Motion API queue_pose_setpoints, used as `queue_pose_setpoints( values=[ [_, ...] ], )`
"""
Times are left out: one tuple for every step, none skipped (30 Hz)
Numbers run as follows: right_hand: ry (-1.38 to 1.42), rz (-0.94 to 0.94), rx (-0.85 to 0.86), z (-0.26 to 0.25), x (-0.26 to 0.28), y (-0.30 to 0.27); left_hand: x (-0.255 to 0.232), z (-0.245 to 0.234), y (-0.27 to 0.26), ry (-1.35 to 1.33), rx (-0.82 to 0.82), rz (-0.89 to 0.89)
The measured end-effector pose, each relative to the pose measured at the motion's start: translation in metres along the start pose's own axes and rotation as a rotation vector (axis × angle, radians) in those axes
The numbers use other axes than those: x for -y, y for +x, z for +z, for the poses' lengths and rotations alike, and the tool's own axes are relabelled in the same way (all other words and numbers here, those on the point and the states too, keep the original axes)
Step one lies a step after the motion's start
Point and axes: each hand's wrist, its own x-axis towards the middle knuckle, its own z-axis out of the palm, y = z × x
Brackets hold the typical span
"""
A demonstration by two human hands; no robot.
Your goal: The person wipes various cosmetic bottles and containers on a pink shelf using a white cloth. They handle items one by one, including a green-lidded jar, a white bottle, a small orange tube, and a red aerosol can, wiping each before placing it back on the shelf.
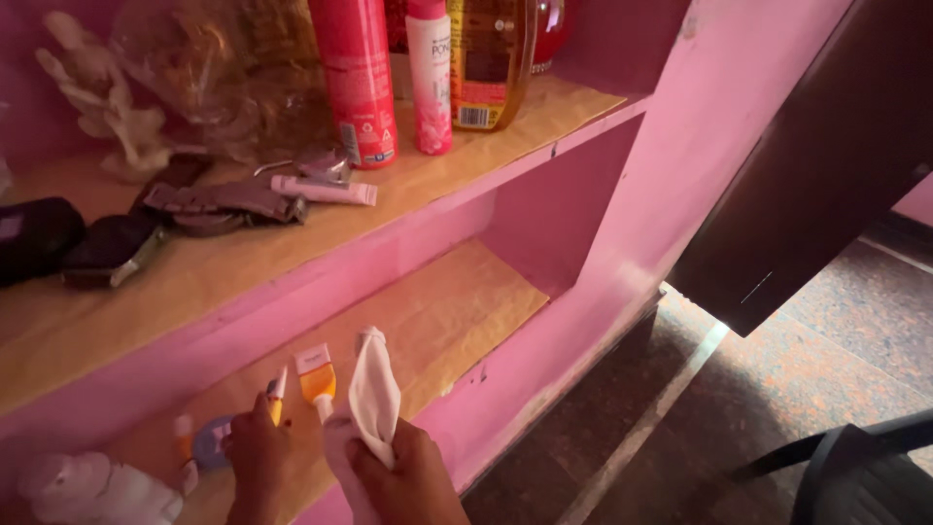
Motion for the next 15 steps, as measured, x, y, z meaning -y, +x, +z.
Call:
queue_pose_setpoints(
  values=[
    [0.000, 0.002, 0.000, 0.000, -0.001, 0.003, 0.002, 0.002, -0.006, 0.036, -0.076, 0.051],
    [0.000, 0.006, -0.001, -0.001, -0.003, 0.004, 0.001, 0.002, -0.010, 0.072, -0.149, 0.103],
    [0.015, -0.013, 0.000, 0.000, -0.004, 0.005, 0.000, -0.002, -0.009, 0.083, -0.082, 0.076],
    [0.029, -0.033, -0.003, 0.002, -0.004, 0.007, -0.001, -0.007, -0.010, 0.089, -0.015, 0.054],
    [0.042, -0.053, -0.005, 0.002, -0.003, 0.008, -0.005, -0.012, -0.012, 0.096, 0.052, 0.032],
    [0.031, -0.022, -0.017, 0.001, -0.002, 0.007, -0.008, -0.019, -0.015, 0.052, -0.018, 0.078],
    [0.020, 0.009, -0.028, -0.001, 0.000, 0.005, -0.015, -0.030, -0.019, 0.008, -0.089, 0.124],
    [0.011, 0.039, -0.035, 0.000, 0.002, 0.004, -0.020, -0.042, -0.022, -0.033, -0.162, 0.167],
    [-0.008, 0.035, -0.032, 0.002, 0.004, 0.004, -0.025, -0.056, -0.026, -0.088, -0.207, 0.210],
    [-0.030, 0.030, -0.035, 0.001, 0.005, 0.005, -0.034, -0.066, -0.026, -0.150, -0.252, 0.256],
    [-0.052, 0.025, -0.037, 0.000, 0.006, 0.006, -0.043, -0.076, -0.022, -0.211, -0.298, 0.302],
    [-0.042, -0.001, -0.036, 0.000, 0.006, 0.004, -0.050, -0.087, -0.016, -0.290, -0.209, 0.286],
    [-0.032, -0.027, -0.035, -0.002, 0.005, 0.002, -0.057, -0.099, -0.011, -0.367, -0.119, 0.270],
    [-0.022, -0.058, -0.031, -0.002, 0.005, 0.002, -0.064, -0.113, -0.003, -0.443, -0.034, 0.253],
    [-0.005, -0.055, -0.025, -0.002, 0.004, 0.002, -0.071, -0.129, 0.001, -0.539, 0.106, 0.194]
  ],
)
